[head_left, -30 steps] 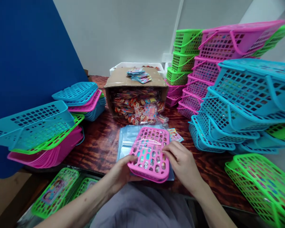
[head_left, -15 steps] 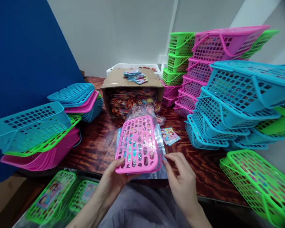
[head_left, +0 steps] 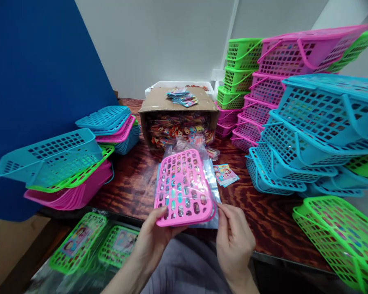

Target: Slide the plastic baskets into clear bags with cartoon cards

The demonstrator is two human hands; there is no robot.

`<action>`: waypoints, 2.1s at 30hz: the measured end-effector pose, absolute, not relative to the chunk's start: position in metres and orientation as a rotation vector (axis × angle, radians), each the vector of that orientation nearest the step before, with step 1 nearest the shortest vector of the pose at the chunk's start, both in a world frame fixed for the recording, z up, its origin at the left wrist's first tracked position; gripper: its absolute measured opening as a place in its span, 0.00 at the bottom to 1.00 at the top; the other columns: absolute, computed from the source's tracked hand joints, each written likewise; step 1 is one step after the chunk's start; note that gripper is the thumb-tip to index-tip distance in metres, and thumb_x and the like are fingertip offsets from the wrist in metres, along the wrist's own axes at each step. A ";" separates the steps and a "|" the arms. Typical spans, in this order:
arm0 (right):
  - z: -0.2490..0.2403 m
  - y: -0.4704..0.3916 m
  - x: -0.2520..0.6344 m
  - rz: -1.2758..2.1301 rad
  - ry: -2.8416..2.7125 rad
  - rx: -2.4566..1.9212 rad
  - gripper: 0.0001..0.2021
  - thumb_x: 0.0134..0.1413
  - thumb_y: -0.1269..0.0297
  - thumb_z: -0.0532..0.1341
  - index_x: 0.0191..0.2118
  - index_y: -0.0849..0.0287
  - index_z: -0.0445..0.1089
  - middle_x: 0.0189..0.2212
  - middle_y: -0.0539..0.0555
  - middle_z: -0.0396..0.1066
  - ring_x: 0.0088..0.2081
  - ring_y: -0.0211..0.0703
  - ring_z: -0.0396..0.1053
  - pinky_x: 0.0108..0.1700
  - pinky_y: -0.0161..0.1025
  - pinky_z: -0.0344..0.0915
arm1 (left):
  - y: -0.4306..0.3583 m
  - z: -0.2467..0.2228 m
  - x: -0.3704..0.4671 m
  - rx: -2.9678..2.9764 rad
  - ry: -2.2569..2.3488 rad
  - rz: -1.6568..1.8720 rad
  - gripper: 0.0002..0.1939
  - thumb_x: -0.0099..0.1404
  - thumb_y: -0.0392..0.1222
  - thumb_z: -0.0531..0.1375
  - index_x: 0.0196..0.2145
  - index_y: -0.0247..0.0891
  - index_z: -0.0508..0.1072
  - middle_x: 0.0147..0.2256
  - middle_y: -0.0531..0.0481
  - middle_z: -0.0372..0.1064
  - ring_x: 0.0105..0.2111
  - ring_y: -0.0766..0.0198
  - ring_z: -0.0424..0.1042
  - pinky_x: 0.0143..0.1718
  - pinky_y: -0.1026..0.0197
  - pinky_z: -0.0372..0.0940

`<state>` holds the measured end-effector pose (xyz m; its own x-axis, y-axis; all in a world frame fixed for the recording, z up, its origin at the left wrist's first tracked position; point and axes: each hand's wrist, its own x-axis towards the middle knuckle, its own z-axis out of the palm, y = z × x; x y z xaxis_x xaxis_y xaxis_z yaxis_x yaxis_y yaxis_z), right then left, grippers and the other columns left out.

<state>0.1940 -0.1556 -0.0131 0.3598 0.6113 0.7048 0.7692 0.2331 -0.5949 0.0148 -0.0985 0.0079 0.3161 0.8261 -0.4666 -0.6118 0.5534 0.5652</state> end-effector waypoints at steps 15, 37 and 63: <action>0.033 -0.133 0.191 -0.271 -1.922 -1.524 0.06 0.62 0.76 0.56 0.39 0.63 0.70 0.34 0.59 0.69 0.37 0.52 0.63 0.38 0.50 0.63 | -0.112 0.003 0.032 0.639 0.964 1.089 0.39 0.61 0.43 0.66 0.67 0.45 0.57 0.61 0.45 0.66 0.61 0.48 0.64 0.60 0.52 0.61; -0.012 -0.156 0.205 1.554 0.176 -1.049 0.29 0.46 0.58 0.73 0.55 0.62 0.72 0.40 0.60 0.81 0.49 0.61 0.77 0.56 0.59 0.71 | -0.069 0.007 -0.027 1.320 0.861 0.551 0.27 0.67 0.61 0.58 0.58 0.46 0.72 0.51 0.44 0.72 0.50 0.51 0.71 0.53 0.49 0.64; -0.003 -0.170 0.191 1.585 0.326 -0.941 0.24 0.54 0.55 0.69 0.54 0.60 0.74 0.42 0.56 0.81 0.51 0.53 0.76 0.59 0.54 0.69 | -0.078 -0.021 -0.005 2.540 1.055 1.272 0.13 0.71 0.34 0.56 0.50 0.42 0.74 0.48 0.43 0.64 0.47 0.56 0.66 0.46 0.55 0.64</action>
<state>0.1910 -0.1695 -0.0029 0.0312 0.6950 -0.7183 -0.9221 -0.2572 -0.2889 -0.0046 -0.0779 -0.0209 0.4070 0.6284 0.6630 0.5353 -0.7522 0.3843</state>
